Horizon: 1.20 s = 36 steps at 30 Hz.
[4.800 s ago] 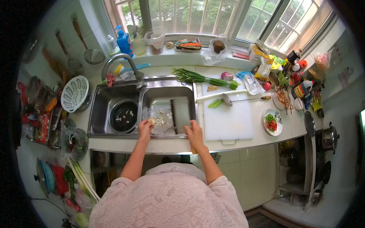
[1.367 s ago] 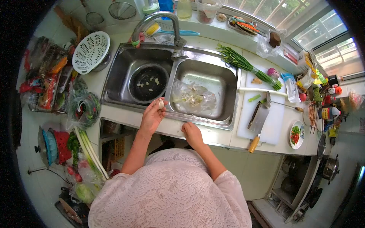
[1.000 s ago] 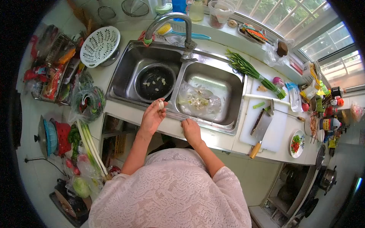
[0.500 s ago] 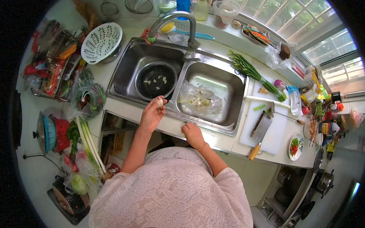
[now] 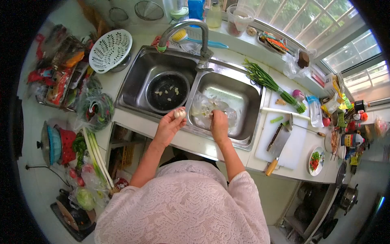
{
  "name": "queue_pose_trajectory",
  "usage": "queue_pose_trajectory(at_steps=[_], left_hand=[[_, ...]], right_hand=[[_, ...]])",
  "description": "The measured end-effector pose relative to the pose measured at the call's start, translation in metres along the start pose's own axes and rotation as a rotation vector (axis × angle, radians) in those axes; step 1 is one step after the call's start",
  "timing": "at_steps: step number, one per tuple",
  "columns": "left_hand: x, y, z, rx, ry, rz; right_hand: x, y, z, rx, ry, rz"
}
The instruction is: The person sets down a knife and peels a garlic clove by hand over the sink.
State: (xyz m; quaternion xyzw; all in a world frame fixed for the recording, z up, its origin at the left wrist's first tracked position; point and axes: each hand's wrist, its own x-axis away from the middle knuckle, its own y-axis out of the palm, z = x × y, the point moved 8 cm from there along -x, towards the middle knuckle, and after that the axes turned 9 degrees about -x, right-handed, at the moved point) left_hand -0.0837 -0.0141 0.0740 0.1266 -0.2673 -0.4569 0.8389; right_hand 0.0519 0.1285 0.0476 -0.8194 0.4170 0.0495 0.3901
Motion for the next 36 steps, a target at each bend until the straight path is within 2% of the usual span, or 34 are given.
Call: queue_pose_trajectory(at_steps=[4,6,7,9,10,12,13,15,19,23,32,34,36], left_hand=[[0.004,0.012,0.008,-0.17,0.075,-0.052],[0.007,0.017,0.014,-0.201,0.103,-0.068],[0.009,0.02,0.016,-0.231,0.123,-0.087],[0.012,0.025,0.02,-0.274,0.153,-0.096],[0.012,0.029,0.021,-0.313,0.18,-0.106],[0.013,0.035,0.022,-0.334,0.182,-0.122],[0.013,0.037,0.022,-0.353,0.181,-0.132],[0.014,0.042,0.02,-0.372,0.176,-0.148],[0.017,0.054,0.023,-0.444,0.22,-0.205],[0.014,0.058,0.014,-0.44,0.208,-0.229],[0.01,0.076,0.016,-0.221,0.18,-0.153],[0.004,0.067,0.01,0.014,0.103,-0.149],[-0.002,0.056,0.013,0.088,0.133,-0.135]], right_hand=[[-0.007,0.013,0.018,0.24,-0.071,-0.116],[-0.008,-0.001,0.0,0.283,-0.202,0.044],[-0.012,-0.005,-0.01,0.283,-0.205,0.045],[-0.02,-0.007,-0.008,-0.168,0.094,-0.076],[-0.024,-0.015,-0.023,-0.163,0.094,-0.069],[-0.025,-0.017,-0.039,-0.698,0.369,-0.136],[-0.027,-0.025,-0.051,-0.696,0.367,-0.127],[-0.036,-0.043,-0.089,-0.765,0.133,-0.143],[-0.036,-0.056,-0.105,-0.672,0.031,-0.207],[-0.028,-0.061,-0.099,-0.658,0.03,-0.232],[-0.02,-0.083,-0.106,-0.594,-0.036,-0.112],[-0.017,-0.083,-0.104,-0.58,-0.002,-0.107],[-0.012,-0.083,-0.092,-0.654,0.064,-0.058]])
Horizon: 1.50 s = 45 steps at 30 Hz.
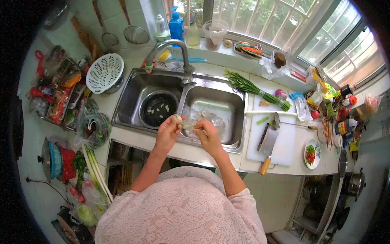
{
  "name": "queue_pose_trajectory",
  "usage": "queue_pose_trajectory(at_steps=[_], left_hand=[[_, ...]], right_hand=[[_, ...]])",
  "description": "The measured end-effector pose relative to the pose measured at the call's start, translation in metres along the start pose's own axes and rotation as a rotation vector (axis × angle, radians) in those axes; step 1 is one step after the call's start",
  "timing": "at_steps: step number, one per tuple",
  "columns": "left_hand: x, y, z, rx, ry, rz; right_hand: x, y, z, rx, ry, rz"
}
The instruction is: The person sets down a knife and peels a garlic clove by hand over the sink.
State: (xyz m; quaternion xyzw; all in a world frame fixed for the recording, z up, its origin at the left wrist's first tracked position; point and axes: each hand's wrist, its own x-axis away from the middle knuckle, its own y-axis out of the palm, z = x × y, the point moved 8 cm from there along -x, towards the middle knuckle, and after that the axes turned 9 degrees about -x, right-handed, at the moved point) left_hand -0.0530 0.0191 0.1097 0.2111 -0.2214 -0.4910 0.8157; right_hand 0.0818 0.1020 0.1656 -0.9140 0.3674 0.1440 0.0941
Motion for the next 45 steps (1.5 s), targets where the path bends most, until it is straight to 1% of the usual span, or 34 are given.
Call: queue_pose_trajectory(at_steps=[1,2,4,5,7,8,9,10,11,12,13,14,16,17,18,19,21,22,24,28,30,33,40,43,44,45], left_hand=[[-0.002,-0.008,0.005,0.071,0.033,0.018],[-0.003,-0.013,0.009,0.093,0.04,-0.016],[0.001,-0.007,0.018,0.078,0.039,-0.017],[0.003,-0.004,0.022,0.064,0.034,-0.018],[0.006,0.003,0.025,0.005,0.059,-0.041],[0.008,0.008,0.027,-0.053,0.085,-0.063],[0.01,0.01,0.028,-0.053,0.092,-0.061],[0.012,0.013,0.031,-0.177,0.122,-0.055],[0.014,0.015,0.036,-0.299,0.152,-0.047],[0.017,0.019,0.042,-0.371,0.175,-0.059],[0.019,0.02,0.042,-0.37,0.174,-0.057],[0.02,0.023,0.044,-0.413,0.203,-0.06],[0.022,0.026,0.045,-0.457,0.23,-0.064],[0.023,0.029,0.046,-0.522,0.264,-0.062],[0.024,0.032,0.048,-0.587,0.299,-0.058],[0.024,0.034,0.048,-0.587,0.301,-0.057],[0.028,0.038,0.057,-0.713,0.381,-0.01],[0.03,0.04,0.06,-0.713,0.382,-0.009],[0.034,0.047,0.067,-0.885,0.43,0.006],[0.038,0.055,0.074,-0.946,0.449,0.043],[0.042,0.065,0.08,-1.103,0.543,0.073],[0.045,0.07,0.08,-1.164,0.597,0.091],[0.047,0.076,0.077,-1.205,0.628,0.067],[0.045,0.075,0.077,-1.134,0.568,0.052],[0.043,0.073,0.075,-1.08,0.522,0.016],[0.042,0.071,0.073,-1.025,0.474,-0.018]], right_hand=[[0.001,-0.006,0.008,-0.078,0.048,0.063],[0.0,-0.01,0.011,-0.078,0.045,0.06],[-0.004,-0.025,0.019,0.096,0.099,0.138],[-0.006,-0.029,0.032,0.096,0.097,0.138],[-0.014,-0.03,0.047,0.43,-0.047,0.099],[-0.012,-0.03,0.052,0.431,-0.051,0.097],[-0.012,-0.026,0.045,0.5,-0.103,0.105],[-0.014,-0.022,0.039,0.567,-0.155,0.113],[-0.016,-0.02,0.037,0.565,-0.16,0.108],[-0.019,-0.018,0.028,0.382,-0.066,0.087],[-0.02,-0.014,0.018,0.199,0.029,0.069],[-0.022,-0.01,-0.001,0.2,0.031,0.07],[-0.026,0.004,-0.033,0.1,0.008,-0.016],[-0.026,0.005,-0.035,0.1,0.008,-0.015],[-0.027,0.01,-0.042,0.155,-0.08,-0.053],[-0.027,0.014,-0.05,0.209,-0.17,-0.092],[-0.026,0.014,-0.051,0.211,-0.178,-0.089],[-0.025,0.013,-0.052,0.215,-0.181,-0.082],[-0.024,0.012,-0.056,0.235,-0.194,-0.089],[-0.021,0.012,-0.067,0.285,-0.24,-0.094],[-0.019,0.011,-0.064,0.29,-0.236,-0.078],[-0.017,0.009,-0.063,0.305,-0.24,-0.048],[-0.013,0.006,-0.064,0.341,-0.283,-0.005],[-0.013,0.005,-0.064,0.33,-0.311,0.007],[-0.013,0.005,-0.063,0.329,-0.311,0.006],[-0.014,0.001,-0.048,0.208,-0.15,0.018]])
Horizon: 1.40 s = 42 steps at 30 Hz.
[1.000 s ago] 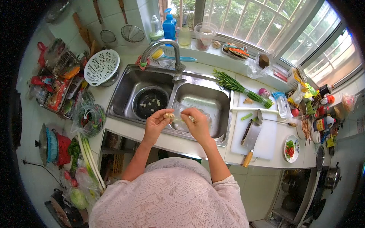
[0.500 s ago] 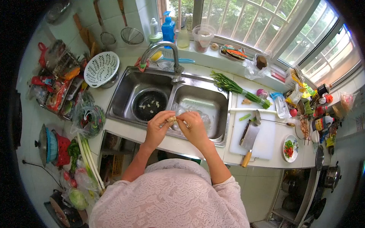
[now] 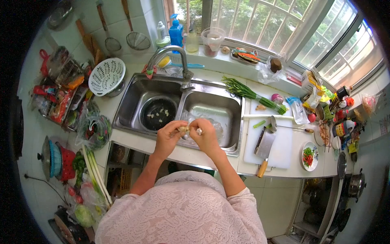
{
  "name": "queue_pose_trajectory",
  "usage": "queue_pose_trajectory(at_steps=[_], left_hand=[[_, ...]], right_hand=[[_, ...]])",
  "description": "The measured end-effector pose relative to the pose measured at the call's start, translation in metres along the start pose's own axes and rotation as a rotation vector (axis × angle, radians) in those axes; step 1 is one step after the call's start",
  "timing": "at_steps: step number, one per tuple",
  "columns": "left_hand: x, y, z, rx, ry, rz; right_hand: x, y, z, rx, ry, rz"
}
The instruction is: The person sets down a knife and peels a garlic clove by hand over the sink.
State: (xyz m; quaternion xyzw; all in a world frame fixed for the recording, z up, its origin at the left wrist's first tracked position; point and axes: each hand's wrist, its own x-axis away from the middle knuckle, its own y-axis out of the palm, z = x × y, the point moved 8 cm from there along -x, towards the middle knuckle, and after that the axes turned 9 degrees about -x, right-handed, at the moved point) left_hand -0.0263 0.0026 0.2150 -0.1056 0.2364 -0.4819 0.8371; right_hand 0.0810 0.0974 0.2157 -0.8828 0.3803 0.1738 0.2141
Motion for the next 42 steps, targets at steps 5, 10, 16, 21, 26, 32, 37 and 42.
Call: queue_pose_trajectory(at_steps=[5,10,16,21,26,32,37,42], left_hand=[[0.002,0.009,-0.02,0.588,-0.11,-0.084],[0.006,0.006,-0.027,0.892,-0.16,-0.101],[0.008,0.01,-0.034,0.864,-0.214,-0.068],[0.01,0.009,-0.053,0.732,-0.243,-0.021],[0.005,0.012,-0.05,0.583,-0.231,0.025],[0.003,0.02,-0.045,0.655,-0.238,0.01],[0.001,0.026,-0.041,0.625,-0.204,0.046],[-0.001,0.031,-0.04,0.625,-0.228,0.057]], right_hand=[[0.009,0.0,0.045,-0.449,0.38,0.053],[0.015,-0.012,0.086,-0.485,0.436,0.255],[0.021,-0.013,0.146,0.074,0.382,0.145],[0.01,-0.004,0.088,-0.056,0.246,0.128],[0.005,0.021,0.017,-0.153,0.192,-0.147],[0.004,0.024,0.017,-0.26,0.137,-0.078],[0.008,0.021,0.019,-0.219,0.108,0.01],[0.016,0.016,0.034,-0.25,0.163,0.183]])
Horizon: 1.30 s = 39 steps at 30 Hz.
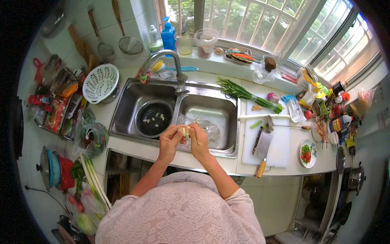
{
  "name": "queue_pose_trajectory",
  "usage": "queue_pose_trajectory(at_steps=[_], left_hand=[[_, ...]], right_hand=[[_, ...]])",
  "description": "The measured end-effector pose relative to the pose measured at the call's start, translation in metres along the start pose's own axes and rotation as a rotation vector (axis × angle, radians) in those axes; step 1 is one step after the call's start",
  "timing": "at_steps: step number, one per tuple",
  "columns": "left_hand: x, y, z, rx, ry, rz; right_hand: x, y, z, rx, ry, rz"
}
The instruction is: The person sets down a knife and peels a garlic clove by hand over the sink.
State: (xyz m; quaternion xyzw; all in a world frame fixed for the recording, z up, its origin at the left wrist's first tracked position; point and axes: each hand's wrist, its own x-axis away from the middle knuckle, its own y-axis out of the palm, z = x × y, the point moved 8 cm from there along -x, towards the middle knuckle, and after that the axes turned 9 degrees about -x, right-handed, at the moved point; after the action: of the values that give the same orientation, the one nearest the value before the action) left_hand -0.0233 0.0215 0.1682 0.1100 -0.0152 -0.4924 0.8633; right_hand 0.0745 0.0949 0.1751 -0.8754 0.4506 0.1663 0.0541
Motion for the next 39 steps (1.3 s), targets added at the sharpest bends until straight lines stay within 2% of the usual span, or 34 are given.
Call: queue_pose_trajectory(at_steps=[4,6,7,9,16,18,21,22,24,27,28,30,31,33,39], left_hand=[[-0.006,-0.002,-0.013,0.052,-0.073,-0.042],[-0.009,0.006,-0.02,0.355,-0.158,-0.169],[-0.01,0.005,-0.02,0.357,-0.16,-0.166],[-0.007,0.008,-0.028,0.604,-0.332,-0.182],[-0.011,0.003,-0.027,0.701,-0.37,-0.194],[-0.011,0.005,-0.02,0.699,-0.344,-0.258],[-0.011,0.001,-0.021,0.731,-0.353,-0.264],[-0.011,0.001,-0.019,0.73,-0.352,-0.261],[-0.007,-0.003,-0.021,0.636,-0.445,-0.154],[-0.006,-0.004,-0.021,0.571,-0.499,-0.149],[-0.006,-0.005,-0.022,0.571,-0.496,-0.143],[-0.008,-0.011,-0.024,0.231,-0.437,-0.126],[-0.008,-0.009,-0.024,0.231,-0.437,-0.124],[-0.01,-0.019,-0.018,0.022,-0.378,0.003],[-0.008,-0.022,-0.022,-0.037,-0.32,0.027]], right_hand=[[-0.003,-0.004,0.007,0.004,0.069,-0.038],[-0.004,-0.003,0.017,-0.219,0.18,-0.058],[-0.004,-0.003,0.017,-0.219,0.183,-0.059],[-0.005,-0.004,0.019,-0.386,0.226,-0.003],[-0.005,0.003,0.022,-0.555,0.308,-0.006],[-0.002,0.001,0.032,-0.808,0.391,0.117],[-0.013,-0.008,0.026,-0.872,0.328,0.143],[-0.014,-0.009,0.026,-0.874,0.33,0.141],[-0.014,-0.007,0.024,-0.659,0.319,0.059],[-0.016,-0.003,0.02,-0.527,0.283,0.031],[-0.016,-0.001,0.02,-0.529,0.285,0.025],[-0.017,-0.001,0.012,-0.343,0.18,-0.001],[-0.016,0.0,0.012,-0.343,0.181,-0.003],[-0.016,0.001,0.003,-0.144,0.072,-0.038],[-0.012,0.003,-0.001,-0.076,0.065,-0.067]])
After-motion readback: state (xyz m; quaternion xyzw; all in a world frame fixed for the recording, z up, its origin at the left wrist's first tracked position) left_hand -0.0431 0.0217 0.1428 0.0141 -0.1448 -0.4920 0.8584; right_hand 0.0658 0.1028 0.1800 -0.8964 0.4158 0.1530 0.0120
